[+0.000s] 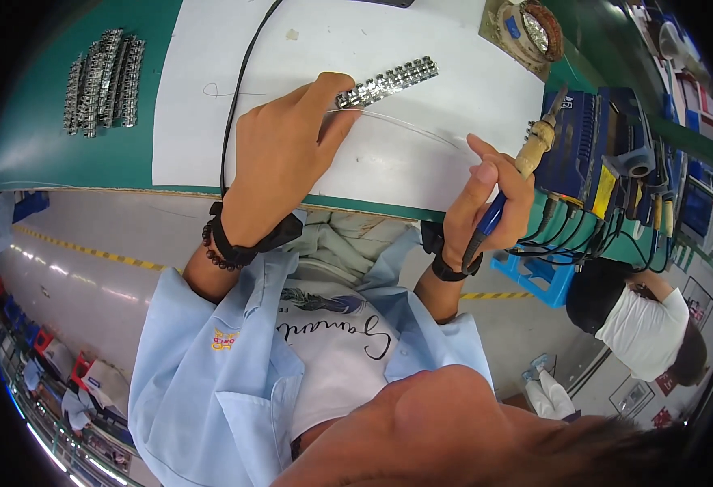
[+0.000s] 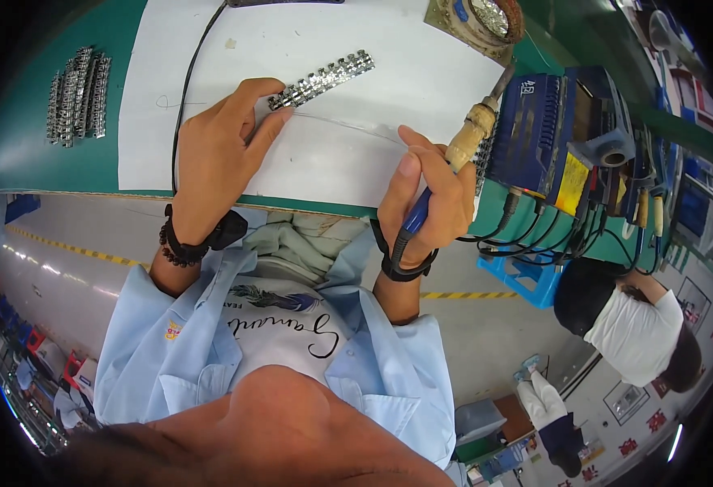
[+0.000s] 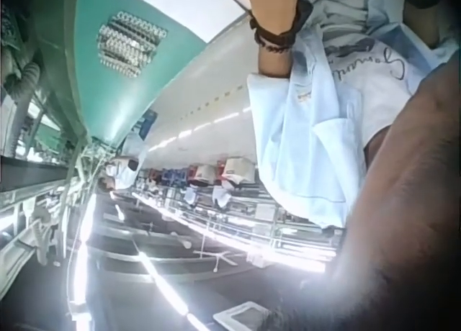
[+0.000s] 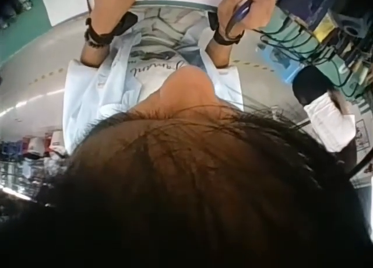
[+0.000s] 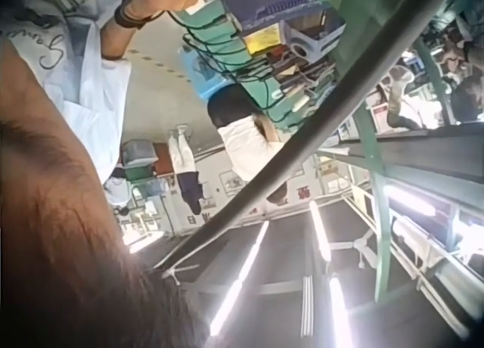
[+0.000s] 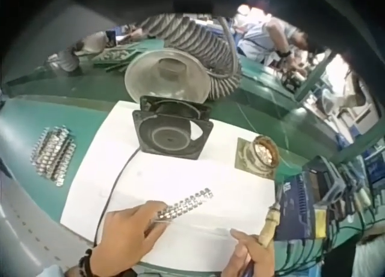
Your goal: Soldering electronic components onto a metal terminal strip at a workbench.
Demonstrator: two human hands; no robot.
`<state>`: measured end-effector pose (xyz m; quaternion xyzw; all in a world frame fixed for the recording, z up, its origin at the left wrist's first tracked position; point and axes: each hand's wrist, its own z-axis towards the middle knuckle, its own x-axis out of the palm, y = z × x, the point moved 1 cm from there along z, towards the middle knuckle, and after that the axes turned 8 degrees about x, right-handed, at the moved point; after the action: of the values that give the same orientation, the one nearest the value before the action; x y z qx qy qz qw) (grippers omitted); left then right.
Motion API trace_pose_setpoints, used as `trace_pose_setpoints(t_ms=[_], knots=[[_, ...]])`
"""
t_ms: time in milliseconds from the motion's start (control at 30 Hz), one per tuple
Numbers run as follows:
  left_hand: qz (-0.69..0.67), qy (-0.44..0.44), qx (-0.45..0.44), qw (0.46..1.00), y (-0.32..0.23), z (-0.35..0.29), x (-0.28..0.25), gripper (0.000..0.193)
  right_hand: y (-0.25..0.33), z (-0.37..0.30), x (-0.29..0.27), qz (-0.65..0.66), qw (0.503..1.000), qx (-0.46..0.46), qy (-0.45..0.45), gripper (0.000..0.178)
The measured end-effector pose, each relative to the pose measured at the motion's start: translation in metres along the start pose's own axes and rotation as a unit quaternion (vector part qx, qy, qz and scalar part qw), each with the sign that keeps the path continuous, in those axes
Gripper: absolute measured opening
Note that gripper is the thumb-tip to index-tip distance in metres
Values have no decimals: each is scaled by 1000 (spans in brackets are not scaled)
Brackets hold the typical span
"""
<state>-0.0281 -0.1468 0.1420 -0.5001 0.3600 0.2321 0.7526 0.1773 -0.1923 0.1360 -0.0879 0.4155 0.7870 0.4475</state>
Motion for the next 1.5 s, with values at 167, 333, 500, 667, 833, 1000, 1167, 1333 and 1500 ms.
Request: trace_pose_setpoints(t_ms=[167, 333, 500, 667, 833, 1000, 1167, 1333, 1500], knots=[[-61, -22, -7, 998, 10, 10, -10, 21, -1, 1, 13, 14, 1000, 10, 9, 9], [-249, -17, -27, 968, 18, 11, -19, 14, 4, 16, 12, -14, 999, -25, 44, 9], [-334, -51, -30, 941, 20, 14, -17, 6, 1, 29, 8, -12, 997, -59, 46, 13], [-312, -50, -28, 948, 15, 25, -4, 5, -30, 32, 8, 28, 998, -62, 11, 20], [-318, -76, -53, 943, 14, 30, 12, 6, -45, 42, 19, 26, 998, -53, 21, 29], [-322, -35, -52, 945, 15, 24, 6, 6, -30, 31, 26, 12, 990, -67, 120, 26], [-339, -35, -44, 939, 19, 11, -6, 6, -11, 22, 20, -1, 992, -65, 110, 19], [-384, -129, -105, 908, 30, -7, -22, 6, -8, 14, 20, -12, 996, -46, 80, 18], [-374, -251, -115, 885, 53, -13, -33, 11, -24, 21, 10, 23, 998, 0, 62, 13]])
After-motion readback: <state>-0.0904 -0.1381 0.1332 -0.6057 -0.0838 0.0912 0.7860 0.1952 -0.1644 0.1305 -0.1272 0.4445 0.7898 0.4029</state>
